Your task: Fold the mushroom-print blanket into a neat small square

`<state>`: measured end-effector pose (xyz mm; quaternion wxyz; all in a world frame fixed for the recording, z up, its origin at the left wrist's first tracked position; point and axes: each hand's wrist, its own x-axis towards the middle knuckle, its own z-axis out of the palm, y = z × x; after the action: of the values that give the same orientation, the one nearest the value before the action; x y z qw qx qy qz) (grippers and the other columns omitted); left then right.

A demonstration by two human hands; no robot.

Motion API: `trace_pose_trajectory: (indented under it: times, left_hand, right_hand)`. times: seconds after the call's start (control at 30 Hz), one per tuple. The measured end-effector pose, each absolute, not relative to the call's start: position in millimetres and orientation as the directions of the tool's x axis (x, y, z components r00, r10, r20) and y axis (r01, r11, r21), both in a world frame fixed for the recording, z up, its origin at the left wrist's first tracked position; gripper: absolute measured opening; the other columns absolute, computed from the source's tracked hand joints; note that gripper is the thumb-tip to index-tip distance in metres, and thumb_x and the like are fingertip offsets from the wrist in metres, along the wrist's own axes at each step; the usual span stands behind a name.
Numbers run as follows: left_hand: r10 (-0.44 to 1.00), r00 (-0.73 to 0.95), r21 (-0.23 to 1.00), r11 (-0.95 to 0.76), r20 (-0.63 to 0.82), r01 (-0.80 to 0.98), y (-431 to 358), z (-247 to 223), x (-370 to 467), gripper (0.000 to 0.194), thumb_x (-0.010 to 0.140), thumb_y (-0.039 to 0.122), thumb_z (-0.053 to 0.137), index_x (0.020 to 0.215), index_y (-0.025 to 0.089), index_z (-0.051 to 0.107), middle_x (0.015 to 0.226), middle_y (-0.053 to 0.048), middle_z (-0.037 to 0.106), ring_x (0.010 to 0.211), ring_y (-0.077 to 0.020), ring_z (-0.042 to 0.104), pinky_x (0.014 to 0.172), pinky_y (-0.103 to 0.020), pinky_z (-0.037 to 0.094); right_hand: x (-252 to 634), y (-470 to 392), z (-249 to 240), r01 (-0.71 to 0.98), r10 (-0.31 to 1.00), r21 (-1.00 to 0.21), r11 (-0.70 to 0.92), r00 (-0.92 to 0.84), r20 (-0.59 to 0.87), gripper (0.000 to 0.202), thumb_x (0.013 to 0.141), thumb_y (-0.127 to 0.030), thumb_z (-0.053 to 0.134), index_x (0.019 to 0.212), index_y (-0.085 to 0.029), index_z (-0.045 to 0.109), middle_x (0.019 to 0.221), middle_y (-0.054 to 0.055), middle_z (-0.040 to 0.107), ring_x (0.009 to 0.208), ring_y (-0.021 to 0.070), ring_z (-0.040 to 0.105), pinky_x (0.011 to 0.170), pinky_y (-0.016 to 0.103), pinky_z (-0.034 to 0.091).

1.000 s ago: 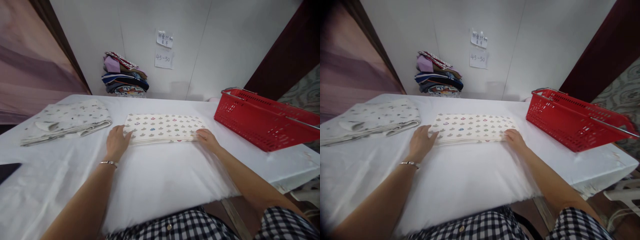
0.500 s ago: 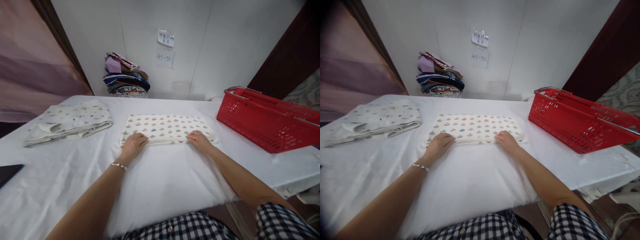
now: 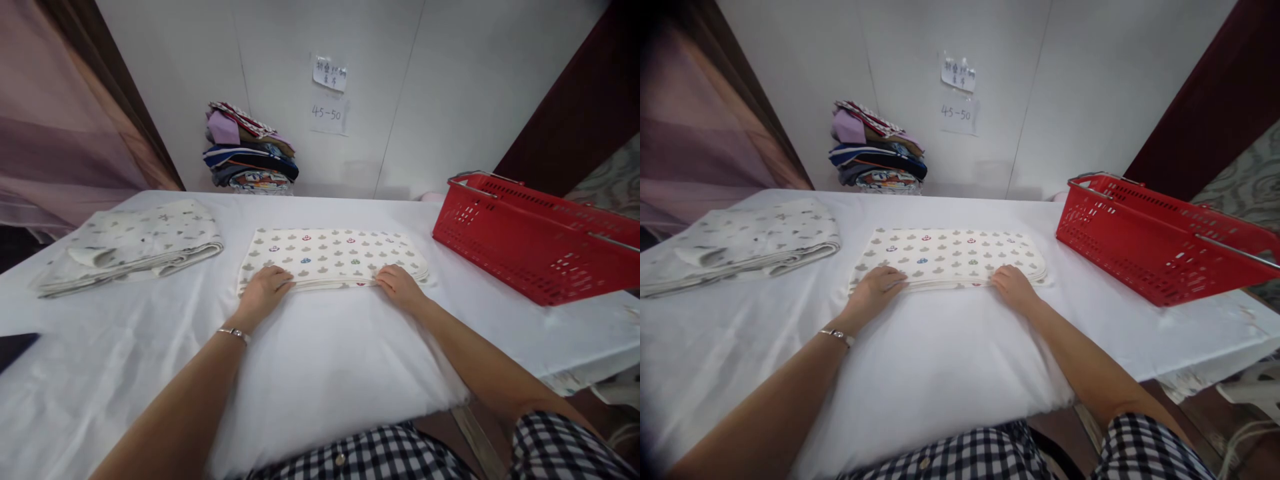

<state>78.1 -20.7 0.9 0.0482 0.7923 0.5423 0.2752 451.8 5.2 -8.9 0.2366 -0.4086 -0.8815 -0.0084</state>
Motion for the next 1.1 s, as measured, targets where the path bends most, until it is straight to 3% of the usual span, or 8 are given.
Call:
trace_pose_trajectory:
  times: [0.1,0.27,0.37,0.5,0.67,0.9,1.1]
  left_hand:
    - [0.907,0.181,0.37,-0.329,0.381,0.869,-22,5,71,0.03,0.087,0.042,0.047,0.091,0.022,0.069,0.098,-0.005,0.066,0.095,-0.021,0.057,0.085,-0.034,0.045]
    - [0.961,-0.103,0.384,-0.004,0.258,0.923,-22,13,56,0.031,0.086,0.04,0.044,0.077,0.02,0.066,0.089,-0.006,0.066,0.088,-0.022,0.058,0.073,-0.032,0.045]
    - [0.96,-0.131,0.347,0.038,0.248,0.937,-21,15,56,0.028,0.084,0.037,0.045,0.076,0.019,0.066,0.09,-0.007,0.066,0.088,-0.0227,0.058,0.073,-0.033,0.045]
    - [0.944,-0.018,0.353,-0.105,0.329,0.93,-22,12,65,0.029,0.085,0.039,0.047,0.076,0.02,0.067,0.085,-0.005,0.066,0.085,-0.0213,0.058,0.076,-0.034,0.044]
    - [0.877,0.222,0.281,-0.361,0.426,0.889,-23,7,79,0.026,0.087,0.039,0.049,0.09,0.022,0.069,0.093,-0.005,0.066,0.09,-0.0213,0.057,0.084,-0.039,0.041]
    - [0.862,0.288,0.269,-0.42,0.417,0.867,-20,0,80,0.027,0.091,0.033,0.045,0.088,0.022,0.069,0.091,-0.004,0.065,0.089,-0.0199,0.056,0.08,-0.036,0.041]
    - [0.825,0.321,0.256,-0.472,0.465,0.844,-23,3,80,0.03,0.093,0.03,0.04,0.084,0.019,0.066,0.088,-0.005,0.065,0.086,-0.0194,0.054,0.078,-0.036,0.041]
  right_hand:
    - [452,4,-10,0.721,0.708,-0.184,0.668,-0.538,0.458,0.033,0.096,-0.033,0.037,0.094,-0.022,0.069,0.095,0.009,0.064,0.088,0.0215,0.055,0.08,0.037,0.045]
    - [455,-2,-12,0.719,0.7,-0.203,0.665,-0.504,0.507,0.031,0.096,-0.032,0.04,0.099,-0.023,0.07,0.096,0.008,0.065,0.091,0.0214,0.056,0.08,0.038,0.048]
    - [456,-4,-12,0.715,0.705,-0.224,0.663,-0.494,0.509,0.03,0.095,-0.032,0.041,0.099,-0.024,0.07,0.097,0.008,0.065,0.092,0.0218,0.056,0.08,0.038,0.049]
    - [448,-3,-9,0.727,0.736,-0.263,0.634,-0.464,0.493,0.029,0.095,-0.033,0.043,0.1,-0.025,0.07,0.1,0.008,0.065,0.093,0.0223,0.057,0.083,0.04,0.048]
    - [424,2,-3,0.713,0.751,-0.292,0.637,-0.487,0.447,0.029,0.094,-0.032,0.043,0.1,-0.024,0.07,0.101,0.008,0.064,0.095,0.0227,0.055,0.085,0.041,0.047]
    - [395,13,-1,0.676,0.737,-0.31,0.668,-0.544,0.402,0.029,0.095,-0.029,0.041,0.093,-0.021,0.069,0.095,0.007,0.064,0.089,0.0214,0.055,0.079,0.038,0.046]
    - [393,13,-10,0.646,0.664,-0.249,0.722,-0.545,0.512,0.03,0.095,-0.026,0.038,0.088,-0.02,0.067,0.092,0.009,0.063,0.085,0.021,0.054,0.077,0.037,0.046]
